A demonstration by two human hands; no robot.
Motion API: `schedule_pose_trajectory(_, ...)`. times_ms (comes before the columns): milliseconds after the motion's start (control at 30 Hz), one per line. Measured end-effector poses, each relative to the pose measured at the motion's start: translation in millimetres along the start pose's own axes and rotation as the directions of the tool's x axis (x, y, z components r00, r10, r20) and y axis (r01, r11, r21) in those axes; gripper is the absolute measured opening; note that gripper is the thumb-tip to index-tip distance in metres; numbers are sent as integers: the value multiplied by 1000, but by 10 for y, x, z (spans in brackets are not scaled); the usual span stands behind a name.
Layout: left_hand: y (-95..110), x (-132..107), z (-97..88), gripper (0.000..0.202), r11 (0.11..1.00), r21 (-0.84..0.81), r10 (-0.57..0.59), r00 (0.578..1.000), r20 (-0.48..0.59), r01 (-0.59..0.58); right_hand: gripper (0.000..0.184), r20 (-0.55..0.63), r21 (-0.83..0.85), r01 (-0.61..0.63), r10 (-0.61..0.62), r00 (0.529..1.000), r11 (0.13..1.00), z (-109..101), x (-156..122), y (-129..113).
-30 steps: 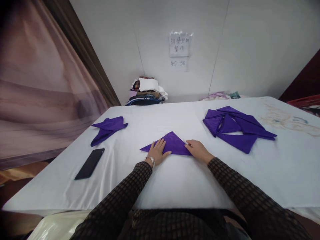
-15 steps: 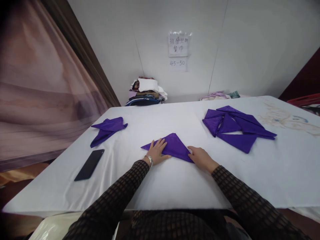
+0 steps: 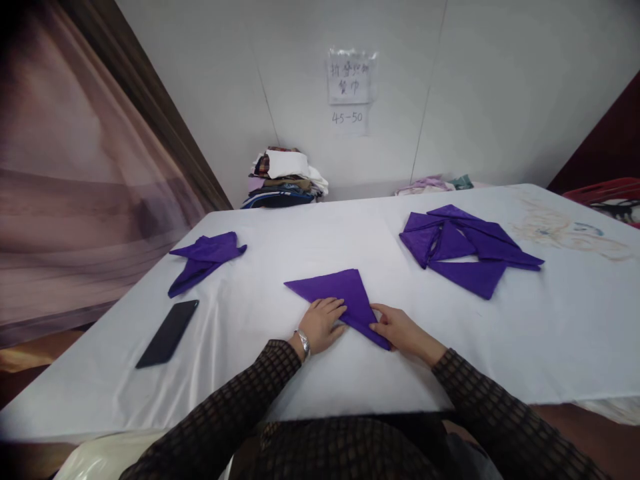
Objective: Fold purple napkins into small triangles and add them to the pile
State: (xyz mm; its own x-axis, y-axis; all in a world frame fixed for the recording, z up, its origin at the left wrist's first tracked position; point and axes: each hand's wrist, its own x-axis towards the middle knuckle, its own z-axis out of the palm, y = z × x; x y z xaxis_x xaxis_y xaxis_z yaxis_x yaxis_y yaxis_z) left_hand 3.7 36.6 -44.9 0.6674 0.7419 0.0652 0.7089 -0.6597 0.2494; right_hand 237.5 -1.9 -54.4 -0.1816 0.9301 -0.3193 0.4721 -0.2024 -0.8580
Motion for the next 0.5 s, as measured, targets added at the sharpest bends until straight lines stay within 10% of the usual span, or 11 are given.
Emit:
schedule_pose_trajectory(233,-31,6,50,36,998,-46,-51,998,-33,50,49,-89,-121,162,-173,981,979,-104,-53,-17)
schedule_pose_trajectory(333,-57,-1,60,35,992,-116,-67,996,-65,59,46,-192,-408,325,-428,883,853,-209,-11,11)
schedule_pose_trajectory(500,-92,-12,53,36,968,-247,-81,990,-118,49,62,37,-550,550,-639,768,629,-238,134,16)
